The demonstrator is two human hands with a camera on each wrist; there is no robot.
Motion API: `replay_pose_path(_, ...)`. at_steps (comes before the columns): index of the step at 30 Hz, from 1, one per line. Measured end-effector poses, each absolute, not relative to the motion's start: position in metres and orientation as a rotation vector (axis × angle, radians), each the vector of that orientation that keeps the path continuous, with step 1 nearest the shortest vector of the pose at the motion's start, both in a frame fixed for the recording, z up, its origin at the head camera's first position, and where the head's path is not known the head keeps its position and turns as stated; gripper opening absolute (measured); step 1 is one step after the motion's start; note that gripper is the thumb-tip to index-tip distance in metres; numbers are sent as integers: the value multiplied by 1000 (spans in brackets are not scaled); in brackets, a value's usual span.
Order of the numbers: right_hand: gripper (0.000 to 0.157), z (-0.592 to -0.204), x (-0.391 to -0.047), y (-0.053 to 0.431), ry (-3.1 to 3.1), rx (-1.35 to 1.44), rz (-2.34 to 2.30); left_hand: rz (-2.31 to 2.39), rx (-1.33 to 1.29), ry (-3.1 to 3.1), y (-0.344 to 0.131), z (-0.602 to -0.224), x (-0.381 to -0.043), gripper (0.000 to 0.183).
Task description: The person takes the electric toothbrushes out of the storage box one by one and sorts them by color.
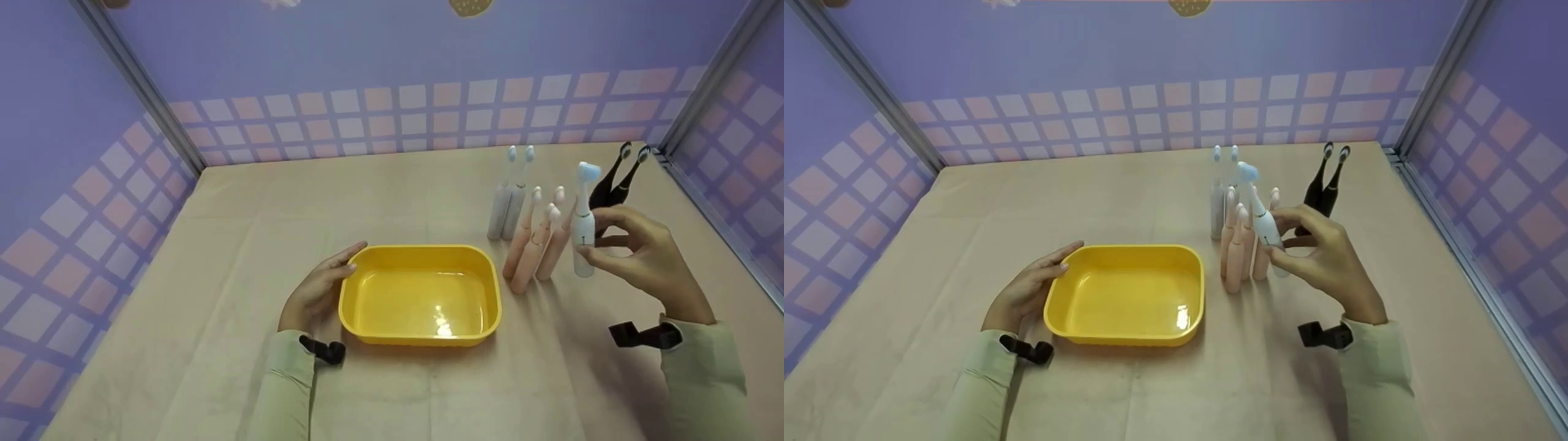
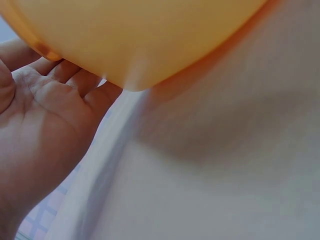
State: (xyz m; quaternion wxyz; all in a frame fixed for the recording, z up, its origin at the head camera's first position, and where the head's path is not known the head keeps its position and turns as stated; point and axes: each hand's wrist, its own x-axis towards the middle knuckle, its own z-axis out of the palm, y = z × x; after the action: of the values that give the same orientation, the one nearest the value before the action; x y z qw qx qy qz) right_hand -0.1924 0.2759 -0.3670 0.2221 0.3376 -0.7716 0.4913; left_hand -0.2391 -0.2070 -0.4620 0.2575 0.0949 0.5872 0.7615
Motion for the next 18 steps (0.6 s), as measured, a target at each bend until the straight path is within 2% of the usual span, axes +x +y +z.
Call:
replay_pose_path(10,46,-372,-199,287,-2086,626,1398,2058,262,1600,-207,-462,-239,59)
replay_pose_path(18,43,-382,-212,296,-1999,510,1490,2077,234,1566,-207,-463,-239,57)
